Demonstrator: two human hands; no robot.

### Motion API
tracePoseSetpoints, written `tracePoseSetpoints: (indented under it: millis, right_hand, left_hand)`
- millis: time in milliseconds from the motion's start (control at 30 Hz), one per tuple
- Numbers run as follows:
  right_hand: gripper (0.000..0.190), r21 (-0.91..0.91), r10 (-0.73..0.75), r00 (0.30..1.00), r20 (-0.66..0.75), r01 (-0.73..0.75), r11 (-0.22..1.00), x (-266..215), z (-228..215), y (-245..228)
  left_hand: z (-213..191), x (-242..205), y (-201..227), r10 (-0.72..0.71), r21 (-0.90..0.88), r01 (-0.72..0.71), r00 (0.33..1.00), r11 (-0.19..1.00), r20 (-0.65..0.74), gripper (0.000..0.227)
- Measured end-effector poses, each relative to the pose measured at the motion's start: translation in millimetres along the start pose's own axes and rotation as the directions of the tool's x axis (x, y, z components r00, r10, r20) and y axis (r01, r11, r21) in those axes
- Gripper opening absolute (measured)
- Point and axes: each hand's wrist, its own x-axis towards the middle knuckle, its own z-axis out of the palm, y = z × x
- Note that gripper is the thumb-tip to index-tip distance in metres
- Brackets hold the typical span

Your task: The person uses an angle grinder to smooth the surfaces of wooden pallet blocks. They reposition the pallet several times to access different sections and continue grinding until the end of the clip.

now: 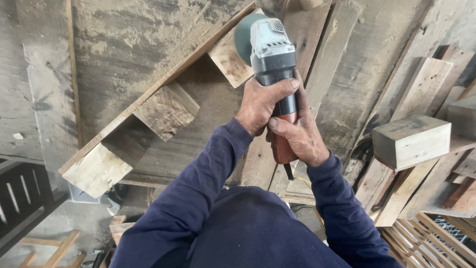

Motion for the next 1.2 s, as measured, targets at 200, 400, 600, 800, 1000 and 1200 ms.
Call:
tracePoseSetpoints:
  millis: [200,400,600,800,1000,1200]
  right_hand:
    - [0.109,-0.021,0.011,0.999,0.031,-0.011,1.0,5,7,8]
    - [0.11,0.004,0.026,0.997,0.068,-0.026,1.0,6,13,15]
    - [0.111,-0.041,0.049,0.997,0.055,-0.046,0.998,5,17,16]
    - [0.111,-0.086,0.036,0.997,0.074,-0.03,0.996,2,22,14]
    - [0.107,-0.118,0.018,0.993,0.12,-0.004,0.993,0,27,22]
    - [0.105,-0.139,-0.027,0.977,0.211,0.058,0.989,-8,41,30]
  left_hand:
    - [-11,-7,7,0.003,-0.018,-0.003,0.999,1.0,-0.045,0.05]
    - [-20,-17,11,-0.028,-0.043,0.026,0.999,0.999,-0.042,0.053]
    - [-24,-20,12,-0.026,-0.028,0.024,0.998,0.999,-0.064,0.054]
    - [-28,-31,13,-0.031,-0.083,0.028,0.999,0.996,-0.031,0.052]
    - [-35,-45,16,-0.009,-0.059,0.005,0.997,0.998,-0.078,0.05]
    - [-44,-72,19,0.012,-0.101,-0.023,0.993,0.995,-0.117,0.046]
